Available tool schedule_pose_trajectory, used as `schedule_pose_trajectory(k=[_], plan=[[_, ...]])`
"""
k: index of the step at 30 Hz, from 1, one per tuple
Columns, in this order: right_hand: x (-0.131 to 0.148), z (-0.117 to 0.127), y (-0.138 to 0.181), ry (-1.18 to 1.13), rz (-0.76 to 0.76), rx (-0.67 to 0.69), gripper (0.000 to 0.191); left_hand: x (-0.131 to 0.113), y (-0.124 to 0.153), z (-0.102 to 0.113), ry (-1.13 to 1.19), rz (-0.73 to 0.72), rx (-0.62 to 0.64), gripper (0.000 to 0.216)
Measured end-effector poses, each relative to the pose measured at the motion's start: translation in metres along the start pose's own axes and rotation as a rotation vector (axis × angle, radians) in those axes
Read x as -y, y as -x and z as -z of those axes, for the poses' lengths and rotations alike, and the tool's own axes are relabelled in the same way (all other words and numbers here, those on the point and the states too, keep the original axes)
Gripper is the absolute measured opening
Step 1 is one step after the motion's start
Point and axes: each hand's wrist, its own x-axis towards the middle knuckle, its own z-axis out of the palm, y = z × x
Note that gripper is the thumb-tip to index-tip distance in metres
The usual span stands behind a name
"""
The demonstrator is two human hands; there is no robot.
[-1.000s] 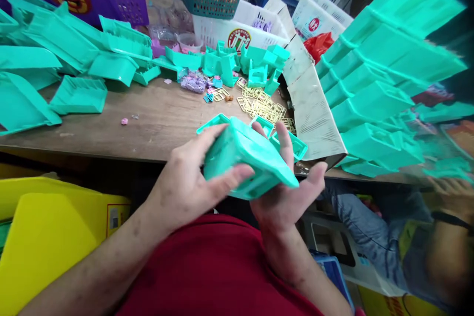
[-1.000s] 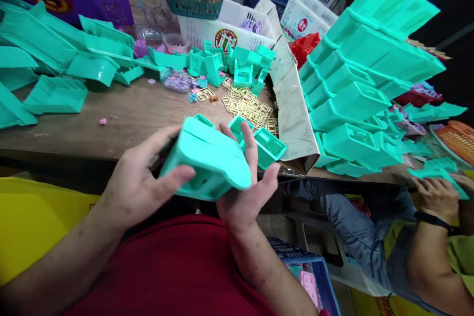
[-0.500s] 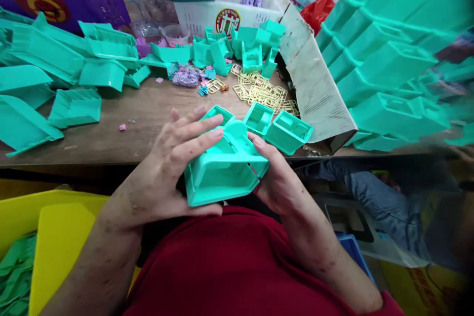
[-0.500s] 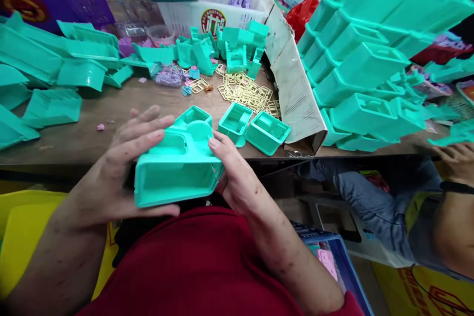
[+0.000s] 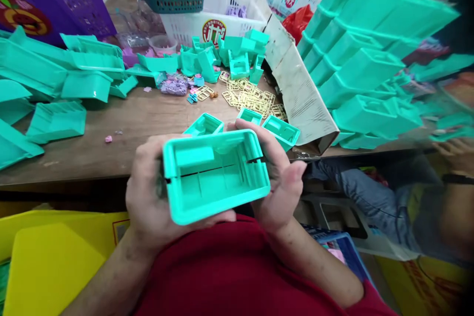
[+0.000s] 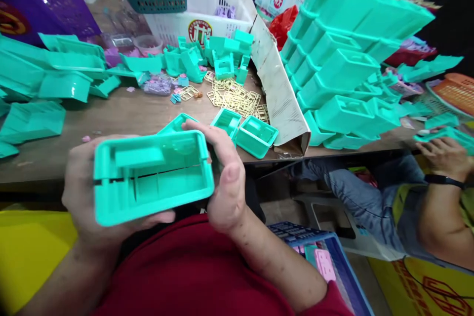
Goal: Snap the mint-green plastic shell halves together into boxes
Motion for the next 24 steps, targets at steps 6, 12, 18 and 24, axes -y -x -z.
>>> schedule_pose_trajectory(k=[6, 12, 18, 24], plan=[[0.011, -0.009, -0.006, -0.006, -0.1, -0.131, 0.057, -0.038, 0.006, -0.012, -0.063, 0.074, 0.044, 0.084], [0.013, -0.004, -0.008, 0.071, -0.107, -0.133, 0.063, -0.038, 0.009, -0.016, -0.163, 0.07, 0.018, 0.09], [0.015, -0.006, -0.012, 0.03, -0.051, -0.057, 0.063, -0.034, 0.011, -0.015, -0.168, 0.077, -0.016, 0.091], [0.018, -0.004, -0.004, 0.023, -0.01, 0.024, 0.072, -0.02, 0.012, -0.018, -0.062, 0.07, -0.075, 0.1]])
